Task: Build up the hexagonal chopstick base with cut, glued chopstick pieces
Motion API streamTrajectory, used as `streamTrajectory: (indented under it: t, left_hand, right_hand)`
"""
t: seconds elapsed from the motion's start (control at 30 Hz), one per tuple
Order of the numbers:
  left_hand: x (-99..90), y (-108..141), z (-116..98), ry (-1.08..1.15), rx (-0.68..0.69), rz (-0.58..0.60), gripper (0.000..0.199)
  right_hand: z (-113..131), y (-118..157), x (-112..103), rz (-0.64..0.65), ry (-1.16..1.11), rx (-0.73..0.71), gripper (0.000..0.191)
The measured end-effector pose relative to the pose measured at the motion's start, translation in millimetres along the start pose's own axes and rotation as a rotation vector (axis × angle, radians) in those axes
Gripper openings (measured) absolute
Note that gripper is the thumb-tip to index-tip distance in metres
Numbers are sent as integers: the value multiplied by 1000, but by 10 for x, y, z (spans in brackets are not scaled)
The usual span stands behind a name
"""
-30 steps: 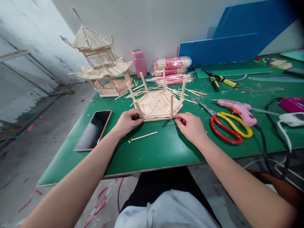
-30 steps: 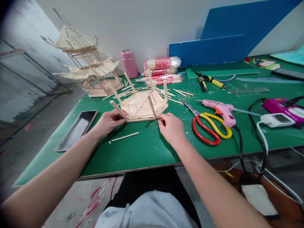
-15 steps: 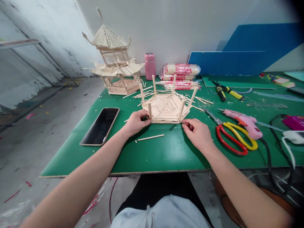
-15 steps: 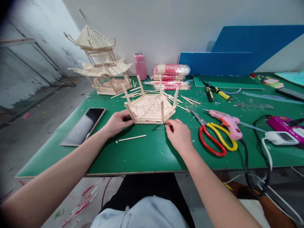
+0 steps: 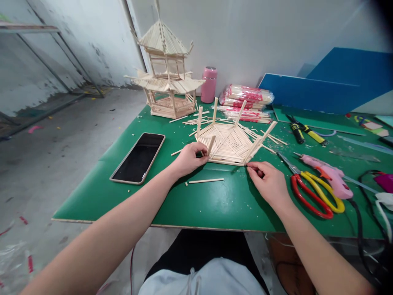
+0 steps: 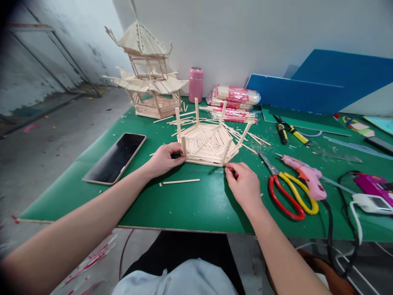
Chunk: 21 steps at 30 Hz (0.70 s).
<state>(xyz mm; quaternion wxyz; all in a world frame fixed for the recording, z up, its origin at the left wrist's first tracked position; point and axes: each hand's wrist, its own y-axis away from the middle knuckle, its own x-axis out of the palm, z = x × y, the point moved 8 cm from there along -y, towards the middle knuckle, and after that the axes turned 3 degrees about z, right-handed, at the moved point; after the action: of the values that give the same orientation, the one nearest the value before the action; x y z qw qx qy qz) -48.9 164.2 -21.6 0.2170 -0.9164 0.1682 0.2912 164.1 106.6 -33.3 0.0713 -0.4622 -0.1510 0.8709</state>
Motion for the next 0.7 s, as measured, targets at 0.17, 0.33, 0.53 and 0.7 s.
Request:
streamTrajectory:
  t: [0.17,0.33,0.53,0.7]
  left_hand:
    - [3,3,14,6,5,1,4]
    - [-8,5,9,3,2,-6,4]
    - [-6,2,16,6,5,3,5]
    - [-3,-3,33,5,1,3,6]
  right_hand:
    - [1,8,-19,-39,-9,-24,18]
    - [111,40,-61,-77,-42,-89,16]
    - [257,49,22,-6,-62,-159,17]
    - [259,43,77,43,-54,-171,20]
